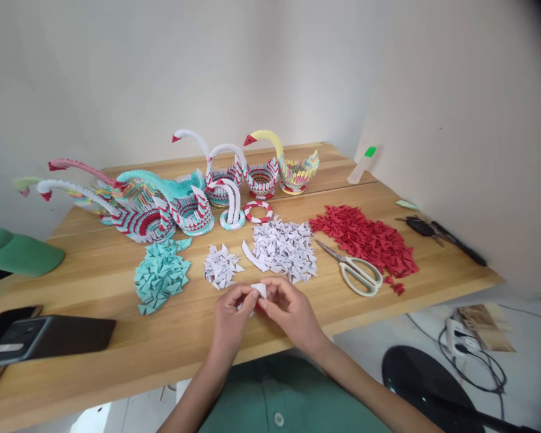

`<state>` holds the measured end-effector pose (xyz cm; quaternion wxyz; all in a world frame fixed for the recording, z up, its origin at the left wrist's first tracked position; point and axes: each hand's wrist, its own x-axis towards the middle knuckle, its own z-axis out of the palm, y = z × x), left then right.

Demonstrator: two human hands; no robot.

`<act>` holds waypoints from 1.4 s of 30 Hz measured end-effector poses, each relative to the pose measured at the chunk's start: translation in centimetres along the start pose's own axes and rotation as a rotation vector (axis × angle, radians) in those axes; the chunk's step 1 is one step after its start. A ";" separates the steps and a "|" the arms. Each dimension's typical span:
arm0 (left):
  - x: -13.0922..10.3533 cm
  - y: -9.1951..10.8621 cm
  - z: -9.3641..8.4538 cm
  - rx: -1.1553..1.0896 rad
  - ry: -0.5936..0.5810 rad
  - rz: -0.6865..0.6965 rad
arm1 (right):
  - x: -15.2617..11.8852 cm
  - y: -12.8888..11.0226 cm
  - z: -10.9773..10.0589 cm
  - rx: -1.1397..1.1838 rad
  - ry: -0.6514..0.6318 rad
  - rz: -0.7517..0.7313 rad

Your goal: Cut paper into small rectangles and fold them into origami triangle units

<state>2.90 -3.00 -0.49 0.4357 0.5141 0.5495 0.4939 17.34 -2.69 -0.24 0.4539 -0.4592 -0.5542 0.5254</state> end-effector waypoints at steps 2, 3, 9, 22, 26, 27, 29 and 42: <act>0.0 -0.1 -0.2 -0.006 0.014 -0.005 | 0.2 -0.3 -0.4 0.070 -0.080 0.032; -0.1 0.0 -0.2 -0.002 0.005 0.004 | 0.4 -0.5 -0.6 0.091 -0.108 0.048; -0.1 0.8 -0.5 -0.073 -0.118 -0.013 | 1.2 -0.6 -1.5 0.163 -0.096 0.139; 0.2 1.0 -0.5 -0.201 -0.120 -0.106 | 1.0 -0.4 -1.5 0.112 -0.105 0.073; -0.2 1.8 -0.5 0.085 0.015 0.064 | 1.0 -0.7 -1.4 0.017 -0.075 0.001; -0.2 1.9 -0.5 0.102 0.031 0.080 | 1.0 -0.8 -1.4 0.010 -0.055 -0.010; -0.2 1.9 -0.5 -0.006 -0.013 0.030 | 0.9 -1.0 -1.3 0.031 -0.027 -0.004; -0.1 1.0 -0.1 -0.557 -0.246 -0.216 | 1.0 -0.9 -1.1 0.232 -0.087 0.054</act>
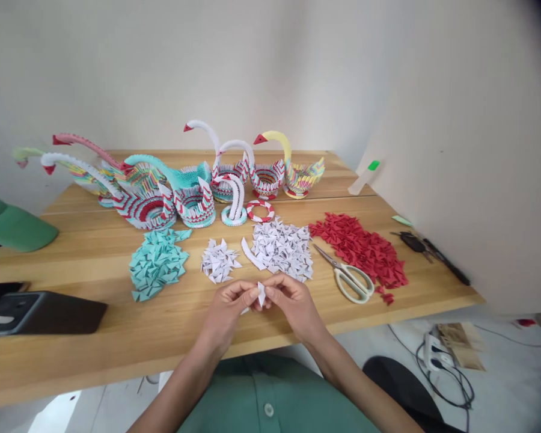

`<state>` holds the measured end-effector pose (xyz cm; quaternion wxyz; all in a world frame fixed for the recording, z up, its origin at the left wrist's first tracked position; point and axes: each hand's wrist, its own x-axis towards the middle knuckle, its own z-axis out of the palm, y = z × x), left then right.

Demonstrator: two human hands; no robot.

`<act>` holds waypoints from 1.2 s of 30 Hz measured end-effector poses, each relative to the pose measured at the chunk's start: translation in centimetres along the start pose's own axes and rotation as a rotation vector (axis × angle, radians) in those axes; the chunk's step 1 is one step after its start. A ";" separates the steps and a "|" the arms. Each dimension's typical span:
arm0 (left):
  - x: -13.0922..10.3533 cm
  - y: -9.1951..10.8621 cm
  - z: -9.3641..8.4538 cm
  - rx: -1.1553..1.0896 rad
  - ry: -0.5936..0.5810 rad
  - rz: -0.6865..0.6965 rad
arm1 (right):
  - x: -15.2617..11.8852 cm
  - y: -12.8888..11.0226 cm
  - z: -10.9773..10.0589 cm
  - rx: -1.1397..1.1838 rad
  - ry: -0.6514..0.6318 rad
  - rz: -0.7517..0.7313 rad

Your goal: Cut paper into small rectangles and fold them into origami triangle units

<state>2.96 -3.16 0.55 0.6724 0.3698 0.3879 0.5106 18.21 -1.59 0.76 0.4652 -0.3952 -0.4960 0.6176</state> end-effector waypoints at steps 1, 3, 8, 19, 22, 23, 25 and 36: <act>0.0 0.1 0.1 0.041 0.021 0.013 | 0.0 0.0 0.0 -0.012 0.004 0.000; 0.0 0.4 0.2 0.110 0.061 0.030 | 0.0 0.0 -0.1 -0.042 0.015 -0.001; 0.1 0.6 0.1 0.243 0.119 0.041 | 0.0 0.4 -0.4 -0.119 0.044 -0.019; 0.0 0.0 0.3 0.515 0.204 0.235 | 0.1 0.3 -0.4 -0.167 0.058 -0.019; 0.2 0.0 0.0 0.394 0.134 0.132 | 0.3 0.1 -0.4 -0.171 0.057 -0.030; 0.3 0.1 -0.1 0.383 0.121 0.118 | 0.3 0.0 -0.4 -0.177 0.054 -0.031; 0.4 0.3 -0.1 0.435 0.133 0.139 | 0.4 0.1 -0.3 -0.192 0.053 -0.027; 0.2 0.3 -1.7 0.286 0.022 -0.007 | 1.1 0.2 -0.1 -0.098 0.029 0.046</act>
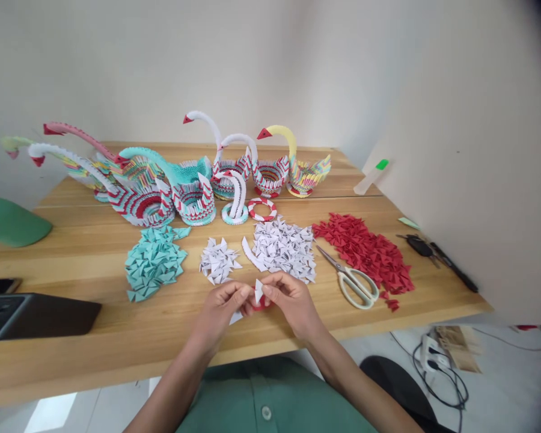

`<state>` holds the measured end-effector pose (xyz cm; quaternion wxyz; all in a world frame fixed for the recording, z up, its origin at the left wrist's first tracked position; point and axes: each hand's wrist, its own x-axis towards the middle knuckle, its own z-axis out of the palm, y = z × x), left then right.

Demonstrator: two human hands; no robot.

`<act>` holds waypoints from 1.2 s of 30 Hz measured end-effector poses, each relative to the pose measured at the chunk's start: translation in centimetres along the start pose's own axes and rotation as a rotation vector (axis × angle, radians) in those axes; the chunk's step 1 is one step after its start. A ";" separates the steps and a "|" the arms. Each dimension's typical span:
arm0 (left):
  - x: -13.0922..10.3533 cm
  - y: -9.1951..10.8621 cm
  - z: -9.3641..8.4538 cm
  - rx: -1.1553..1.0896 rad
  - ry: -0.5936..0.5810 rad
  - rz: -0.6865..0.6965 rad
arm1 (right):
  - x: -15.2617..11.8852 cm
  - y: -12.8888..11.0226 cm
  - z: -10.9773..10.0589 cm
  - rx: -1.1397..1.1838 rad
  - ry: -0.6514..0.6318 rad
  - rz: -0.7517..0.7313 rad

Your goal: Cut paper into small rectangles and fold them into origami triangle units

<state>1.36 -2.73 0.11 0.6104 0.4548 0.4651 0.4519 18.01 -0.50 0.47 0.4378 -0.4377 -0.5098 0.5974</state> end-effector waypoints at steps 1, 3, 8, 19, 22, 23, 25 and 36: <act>0.0 -0.2 -0.1 -0.031 -0.024 -0.024 | 0.1 0.0 0.1 0.015 -0.005 0.003; 0.1 -0.3 -0.3 -0.069 -0.063 -0.054 | 0.1 0.1 0.2 0.036 -0.016 0.010; 0.2 0.4 -0.2 -0.006 -0.061 -0.045 | 0.0 0.4 0.4 0.028 -0.020 0.026; -0.6 0.9 -0.2 0.254 0.072 0.175 | -0.1 0.1 0.7 -0.084 0.031 -0.071; -0.7 0.6 -0.3 0.228 0.076 0.158 | -0.1 0.2 1.1 -0.081 0.042 -0.064; -0.7 0.5 -0.2 0.246 0.095 0.167 | -0.1 0.2 1.1 -0.096 0.049 -0.075; -0.7 0.4 0.0 0.294 0.144 0.187 | -0.2 0.2 1.2 -0.143 0.056 -0.109; -0.7 0.7 0.3 0.577 0.162 0.340 | 0.2 -0.4 0.6 -0.433 -0.038 -0.311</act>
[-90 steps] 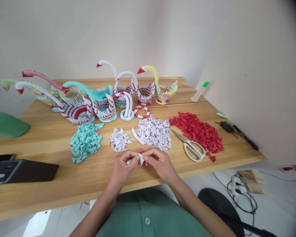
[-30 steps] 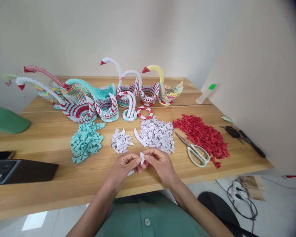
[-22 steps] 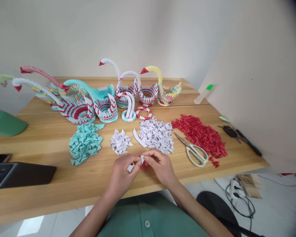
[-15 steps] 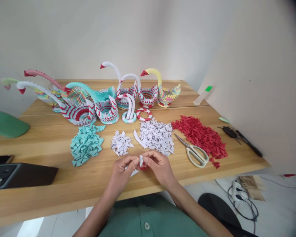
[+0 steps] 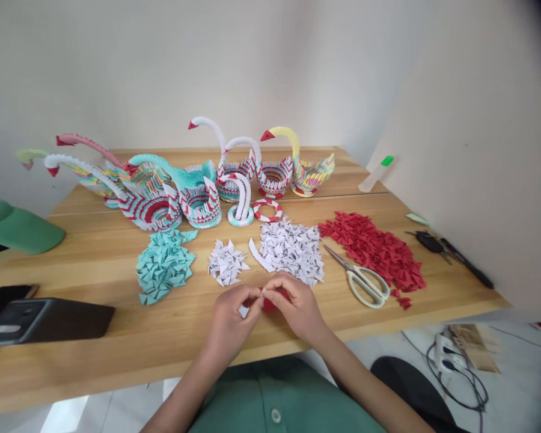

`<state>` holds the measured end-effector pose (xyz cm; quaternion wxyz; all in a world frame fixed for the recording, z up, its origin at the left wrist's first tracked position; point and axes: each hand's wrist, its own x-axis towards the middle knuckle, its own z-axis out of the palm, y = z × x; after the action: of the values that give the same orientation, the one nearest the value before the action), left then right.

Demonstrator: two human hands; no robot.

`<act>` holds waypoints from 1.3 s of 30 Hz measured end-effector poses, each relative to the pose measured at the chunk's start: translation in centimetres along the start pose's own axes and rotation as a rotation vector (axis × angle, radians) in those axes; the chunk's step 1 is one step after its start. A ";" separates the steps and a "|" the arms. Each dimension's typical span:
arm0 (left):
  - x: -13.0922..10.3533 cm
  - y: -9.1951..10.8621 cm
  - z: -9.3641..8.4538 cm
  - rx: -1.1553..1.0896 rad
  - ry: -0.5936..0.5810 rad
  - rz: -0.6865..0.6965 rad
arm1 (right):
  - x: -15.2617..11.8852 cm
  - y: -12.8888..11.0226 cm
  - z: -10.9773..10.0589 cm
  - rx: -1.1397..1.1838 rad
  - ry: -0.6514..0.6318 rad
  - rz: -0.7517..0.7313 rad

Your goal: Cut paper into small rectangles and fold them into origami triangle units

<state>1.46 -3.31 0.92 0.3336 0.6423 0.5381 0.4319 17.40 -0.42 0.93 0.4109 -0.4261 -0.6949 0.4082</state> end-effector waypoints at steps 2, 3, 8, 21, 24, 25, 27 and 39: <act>-0.1 0.0 0.0 -0.008 0.000 0.009 | 0.1 0.0 0.0 0.010 0.010 0.007; -0.1 0.0 0.0 -0.026 -0.005 0.002 | 0.0 0.0 0.0 0.021 0.015 0.019; -0.2 -0.2 -0.1 -0.082 -0.033 -0.023 | -0.2 -0.2 0.2 0.145 0.006 0.128; -0.3 -0.2 -0.1 -0.103 0.021 -0.012 | -0.4 0.0 -0.6 -0.043 0.048 -0.097; -0.2 -0.1 0.0 -0.171 0.022 -0.097 | -0.5 0.0 -0.4 -0.071 0.076 -0.107; -0.1 -0.1 0.0 -0.200 0.023 -0.127 | -0.5 -0.1 -0.4 -0.082 0.078 -0.123; 0.0 -0.2 0.0 -0.272 0.015 -0.192 | -0.5 -0.1 -0.4 -0.110 0.080 -0.170; -0.1 0.3 -0.4 -0.758 -0.134 -0.470 | -0.7 0.6 -0.9 -0.247 0.052 -0.452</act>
<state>1.17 -3.52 1.36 0.6685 0.3617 0.4502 0.4685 18.61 -0.65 0.51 0.4546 -0.3173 -0.8062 0.2068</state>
